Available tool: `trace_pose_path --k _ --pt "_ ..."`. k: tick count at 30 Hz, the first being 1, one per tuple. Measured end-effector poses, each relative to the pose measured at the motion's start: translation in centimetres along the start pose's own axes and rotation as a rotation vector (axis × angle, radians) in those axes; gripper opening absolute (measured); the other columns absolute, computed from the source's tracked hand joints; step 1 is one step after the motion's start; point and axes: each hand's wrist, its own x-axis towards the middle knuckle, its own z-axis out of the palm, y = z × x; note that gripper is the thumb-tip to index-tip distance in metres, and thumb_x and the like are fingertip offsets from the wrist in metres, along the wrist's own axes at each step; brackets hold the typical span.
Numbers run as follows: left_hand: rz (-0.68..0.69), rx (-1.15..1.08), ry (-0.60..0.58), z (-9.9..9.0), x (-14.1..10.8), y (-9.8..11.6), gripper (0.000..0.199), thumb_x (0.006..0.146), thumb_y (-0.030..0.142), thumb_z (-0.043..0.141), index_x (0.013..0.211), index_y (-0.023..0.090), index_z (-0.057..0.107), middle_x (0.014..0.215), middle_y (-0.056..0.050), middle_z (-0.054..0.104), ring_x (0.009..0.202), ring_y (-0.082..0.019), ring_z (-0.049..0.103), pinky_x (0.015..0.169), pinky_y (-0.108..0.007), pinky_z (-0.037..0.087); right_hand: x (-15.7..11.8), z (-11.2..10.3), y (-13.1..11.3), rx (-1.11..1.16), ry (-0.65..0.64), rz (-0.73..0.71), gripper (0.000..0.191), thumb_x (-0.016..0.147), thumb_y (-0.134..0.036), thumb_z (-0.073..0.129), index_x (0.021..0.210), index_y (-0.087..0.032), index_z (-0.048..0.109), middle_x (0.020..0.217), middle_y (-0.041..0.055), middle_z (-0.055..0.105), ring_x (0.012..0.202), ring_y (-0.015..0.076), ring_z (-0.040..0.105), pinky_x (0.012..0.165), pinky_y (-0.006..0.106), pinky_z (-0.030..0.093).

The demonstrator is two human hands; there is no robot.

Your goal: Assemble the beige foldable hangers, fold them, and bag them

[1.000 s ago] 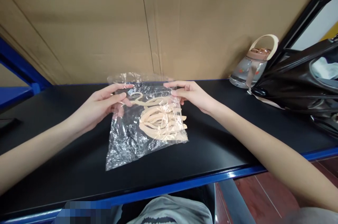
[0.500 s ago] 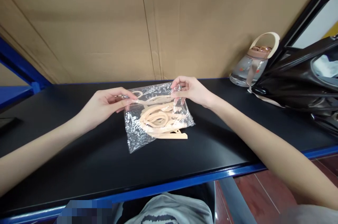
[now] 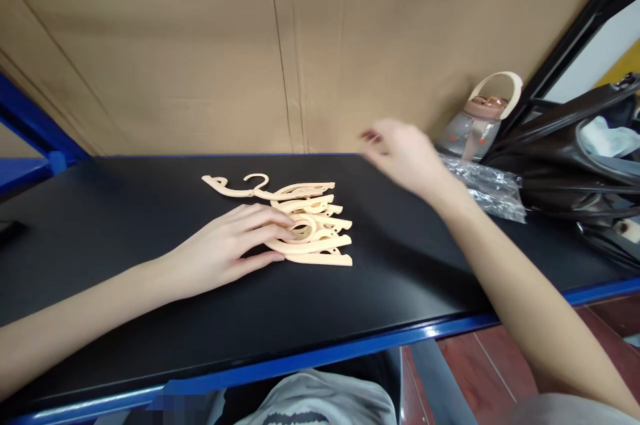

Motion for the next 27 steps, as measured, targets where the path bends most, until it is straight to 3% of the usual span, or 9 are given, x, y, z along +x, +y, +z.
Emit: trace_pose_path --k 1,3,6,10,14,17,21,23,27 --pt "-0.015 -0.023 0.013 0.0 0.0 -0.1 0.018 0.094 0.027 0.053 0.108 0.024 0.063 0.122 -0.004 0.062 0.114 -0.021 0.055 0.099 -0.036 0.041 -0.3 0.7 -1.8 0.174 -0.117 -0.148 0.028 0.091 -0.036 0.054 0.111 -0.019 0.065 0.109 0.0103 0.066 0.1 0.0231 0.061 0.088 0.036 0.046" --pt "-0.04 -0.075 0.03 -0.2 0.0 -0.5 0.016 0.093 0.026 0.054 0.106 0.025 0.064 0.12 -0.004 0.062 0.114 -0.021 0.054 0.1 -0.036 0.04 -0.9 2.5 -4.8 0.306 -0.252 -0.334 0.029 0.095 -0.036 0.049 0.117 -0.023 0.064 0.116 0.0074 0.064 0.107 0.0219 0.058 0.093 0.036 0.044" --pt "-0.106 -0.135 0.044 -0.6 0.0 -0.7 0.014 0.089 0.03 0.06 0.102 0.026 0.063 0.117 -0.004 0.061 0.113 -0.022 0.053 0.1 -0.039 0.04 -1.4 5.0 -7.1 0.281 -0.338 -0.438 0.031 0.096 -0.035 0.047 0.12 -0.025 0.063 0.116 0.0079 0.062 0.107 0.0233 0.054 0.091 0.04 0.041" --pt "-0.376 -0.16 0.107 -1.1 0.0 -1.0 0.032 0.083 0.05 0.061 0.101 0.023 0.058 0.105 -0.005 0.061 0.1 -0.025 0.055 0.089 -0.041 0.045 -0.6 6.5 -7.5 0.218 -0.316 -0.426 0.027 0.096 -0.036 0.048 0.107 -0.022 0.069 0.097 0.0076 0.06 0.091 0.0219 0.052 0.082 0.038 0.041" --pt "-0.623 -0.158 0.176 -1.2 -0.2 -1.5 0.038 0.08 0.058 0.059 0.091 0.021 0.06 0.096 -0.005 0.062 0.095 -0.028 0.054 0.085 -0.044 0.044 0.4 6.0 -8.0 0.223 -0.232 -0.337 0.025 0.096 -0.031 0.046 0.09 -0.017 0.066 0.093 0.0068 0.06 0.085 0.0184 0.054 0.075 0.031 0.041" --pt "-0.665 -0.444 0.203 -1.1 0.1 -1.1 0.032 0.082 0.053 0.058 0.085 0.021 0.063 0.09 -0.004 0.064 0.094 -0.027 0.056 0.087 -0.042 0.044 0.4 5.3 -8.8 0.198 -0.174 -0.197 0.025 0.098 -0.03 0.042 0.089 -0.017 0.062 0.088 0.0052 0.064 0.076 0.0168 0.058 0.064 0.028 0.037" --pt "-0.716 -1.017 0.368 -1.1 0.6 0.5 0.021 0.088 0.04 0.052 0.09 0.021 0.061 0.089 -0.003 0.066 0.086 -0.021 0.062 0.081 -0.035 0.049 0.0 4.7 -10.3 0.04 -0.2 -0.145 0.026 0.098 -0.035 0.038 0.1 -0.019 0.059 0.074 0.0038 0.066 0.061 0.0182 0.058 0.054 0.028 0.029" --pt "-0.762 -1.14 0.382 -1.2 0.7 1.2 0.021 0.09 0.039 0.049 0.086 0.02 0.06 0.078 -0.002 0.063 0.074 -0.018 0.06 0.069 -0.031 0.05 0.0 4.6 -11.2 0.008 -0.205 -0.183 0.027 0.099 -0.034 0.035 0.108 -0.019 0.056 0.079 0.0051 0.067 0.061 0.0195 0.059 0.052 0.028 0.027" --pt "-0.804 -1.182 0.37 -1.7 0.7 1.6 0.027 0.09 0.04 0.053 0.072 0.019 0.055 0.063 0.003 0.051 0.057 -0.01 0.048 0.055 -0.022 0.043 0.5 4.5 -12.6 0.026 -0.218 -0.26 0.027 0.101 -0.024 0.03 0.105 -0.017 0.056 0.091 0.0079 0.065 0.066 0.0185 0.06 0.052 0.028 0.028"
